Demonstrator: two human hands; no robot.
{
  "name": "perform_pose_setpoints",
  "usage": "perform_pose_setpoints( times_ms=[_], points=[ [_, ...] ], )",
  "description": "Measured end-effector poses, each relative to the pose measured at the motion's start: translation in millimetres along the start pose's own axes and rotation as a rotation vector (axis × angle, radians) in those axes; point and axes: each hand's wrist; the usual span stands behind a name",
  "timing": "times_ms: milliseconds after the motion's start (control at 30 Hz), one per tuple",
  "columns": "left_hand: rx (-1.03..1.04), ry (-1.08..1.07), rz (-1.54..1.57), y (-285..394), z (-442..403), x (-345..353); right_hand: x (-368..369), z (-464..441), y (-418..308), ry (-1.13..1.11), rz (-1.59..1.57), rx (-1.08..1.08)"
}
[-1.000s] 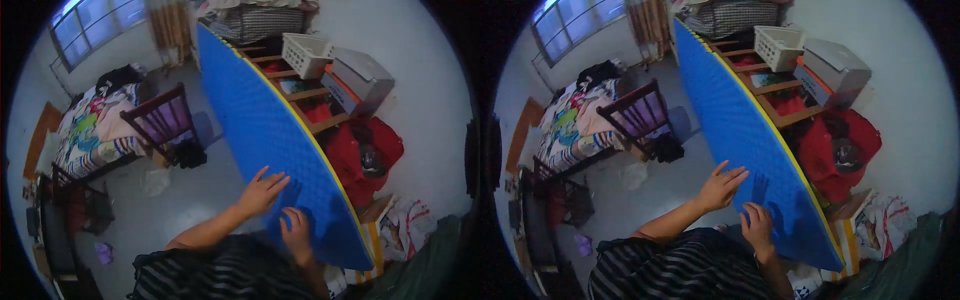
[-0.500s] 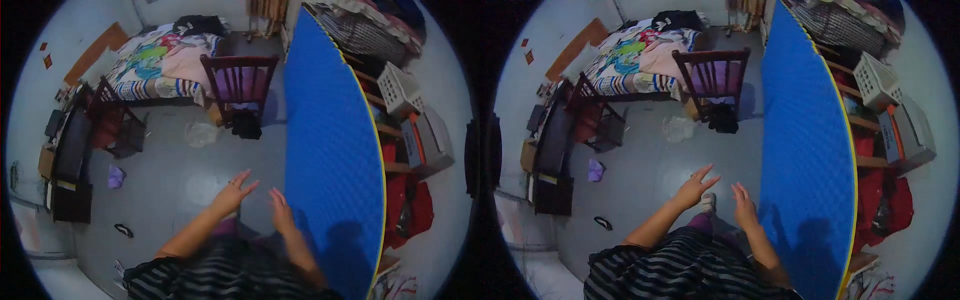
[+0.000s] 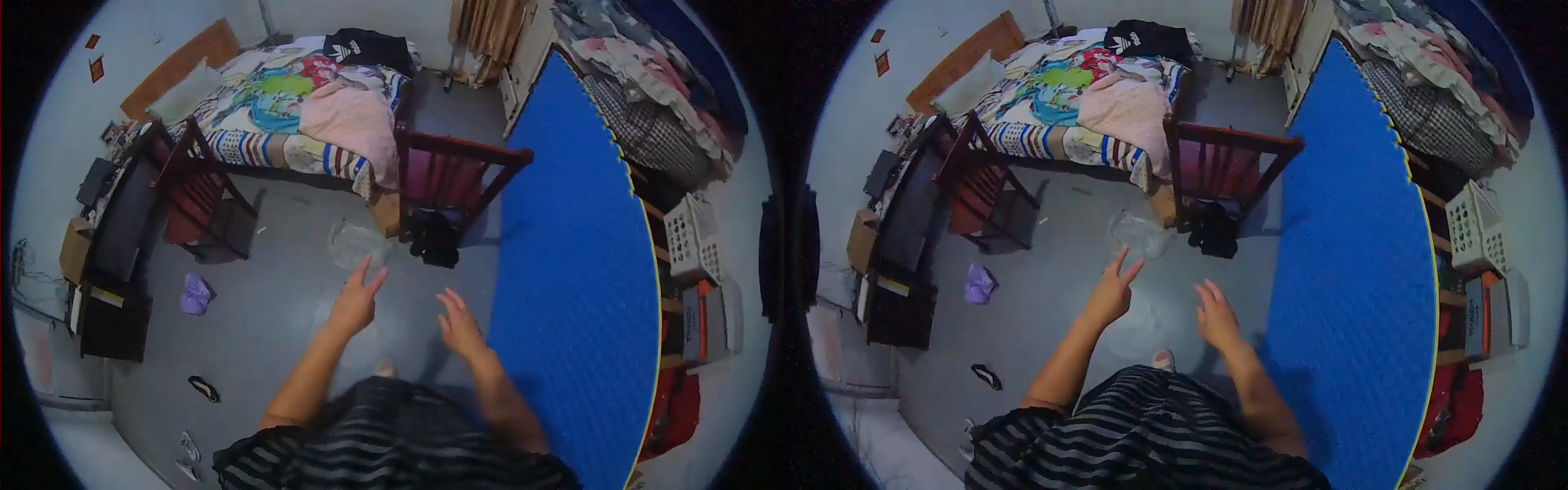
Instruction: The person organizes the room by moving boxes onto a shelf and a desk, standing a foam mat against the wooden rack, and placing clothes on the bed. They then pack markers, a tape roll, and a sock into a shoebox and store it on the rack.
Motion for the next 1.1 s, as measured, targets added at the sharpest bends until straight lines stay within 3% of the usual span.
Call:
perform_pose_setpoints(
  times_ms=[200, 400, 600, 700, 800, 900, 1000, 1100],
  points=[
    [-0.075, 0.030, 0.222, -31, -52, -16, 10, -79, 41, 0.058, -0.131, -0.003],
    [-0.039, 0.113, 0.378, -28, -126, -11, -37, -170, 103, 0.366, -0.470, 0.085],
    [-0.190, 0.073, 0.702, 0, -243, -2, -113, -257, 225, 0.999, -0.277, 0.087],
    [-0.251, 0.139, 0.925, 4, -322, 22, -140, -285, 298, 1.124, 0.155, 0.194],
    [-0.318, 0.180, 1.261, 1, -393, 52, -165, -299, 341, 1.028, -0.375, 0.203],
    [-0.378, 0.205, 1.470, -11, -439, 78, -185, -303, 355, 0.837, -0.472, 0.156],
    [-0.276, 0.034, 1.679, -21, -450, 80, -187, -301, 363, 0.757, -0.523, 0.058],
    [-0.464, 0.041, 1.721, -15, -462, 87, -188, -307, 363, 0.728, -0.674, -0.004]
  ],
)
Point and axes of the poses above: each hand's wrist, its own z-axis away from the middle knuckle, its own x-axis out of the palm, y = z × x, and after that the axes turned 14 degrees about -x, right-handed
